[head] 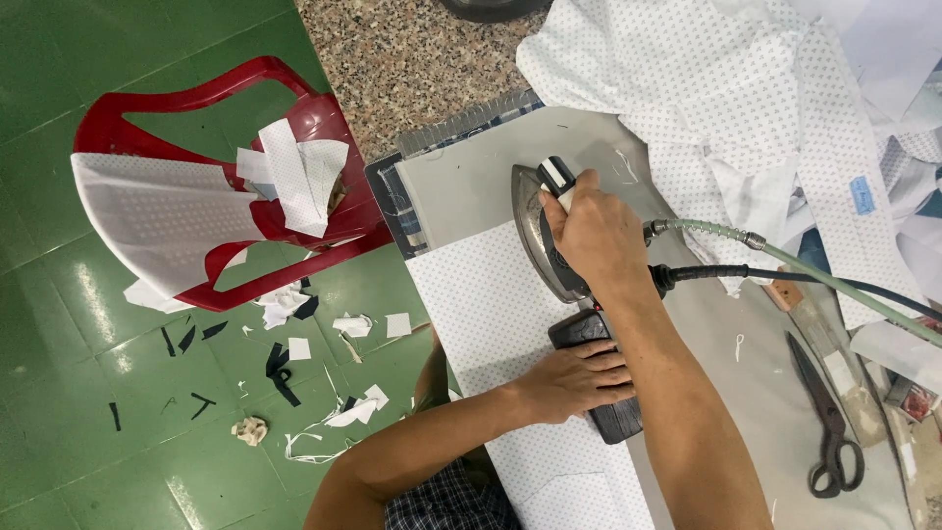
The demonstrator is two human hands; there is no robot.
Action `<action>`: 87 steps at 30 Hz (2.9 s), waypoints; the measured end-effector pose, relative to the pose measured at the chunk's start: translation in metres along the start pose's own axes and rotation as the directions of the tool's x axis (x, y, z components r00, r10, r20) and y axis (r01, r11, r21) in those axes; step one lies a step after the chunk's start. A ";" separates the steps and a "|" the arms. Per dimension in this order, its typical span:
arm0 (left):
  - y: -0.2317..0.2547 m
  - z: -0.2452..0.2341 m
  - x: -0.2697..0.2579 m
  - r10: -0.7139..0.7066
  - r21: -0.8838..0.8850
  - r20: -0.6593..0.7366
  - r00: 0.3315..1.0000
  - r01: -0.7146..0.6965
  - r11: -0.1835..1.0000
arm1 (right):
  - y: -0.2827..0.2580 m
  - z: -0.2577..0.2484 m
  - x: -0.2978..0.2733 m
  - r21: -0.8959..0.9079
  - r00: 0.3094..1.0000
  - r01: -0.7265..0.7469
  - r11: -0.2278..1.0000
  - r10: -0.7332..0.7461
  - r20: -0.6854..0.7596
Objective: The person irons a long piece of white dotted fabric on a work table using a steam iron and a black pressing block. They then use scissors to trim the fabric edges and continue ironing the cut piece.
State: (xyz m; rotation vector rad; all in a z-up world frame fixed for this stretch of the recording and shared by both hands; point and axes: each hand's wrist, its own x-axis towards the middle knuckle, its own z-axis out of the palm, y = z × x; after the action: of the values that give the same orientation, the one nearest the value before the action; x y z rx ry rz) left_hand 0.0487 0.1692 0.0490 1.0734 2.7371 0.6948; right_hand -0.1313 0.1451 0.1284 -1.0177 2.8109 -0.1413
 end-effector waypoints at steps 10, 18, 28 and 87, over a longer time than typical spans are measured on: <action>0.003 -0.001 0.000 0.011 -0.047 -0.100 0.995 -0.016 0.999 | 0.000 -0.013 0.002 0.030 1.000 -0.019 0.999 0.019 0.001; -0.067 -0.025 -0.012 -0.101 0.078 0.004 0.995 0.100 0.992 | 0.076 -0.030 -0.009 0.129 0.997 -0.079 0.988 0.078 0.015; -0.153 -0.077 -0.019 -0.326 0.052 0.257 0.910 0.324 0.945 | 0.105 -0.014 -0.138 0.088 0.905 -0.415 0.905 0.402 0.136; 0.462 0.293 0.028 -0.437 -0.033 -0.493 0.752 0.486 0.873 | 0.143 0.049 -0.466 0.198 0.997 -0.062 0.978 0.069 -0.030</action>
State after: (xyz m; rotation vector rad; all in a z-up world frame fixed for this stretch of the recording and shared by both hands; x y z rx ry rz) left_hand 0.3911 0.5943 0.0019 0.1833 3.2945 0.8409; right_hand 0.1409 0.5525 0.1106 -0.8852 2.7896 -0.4257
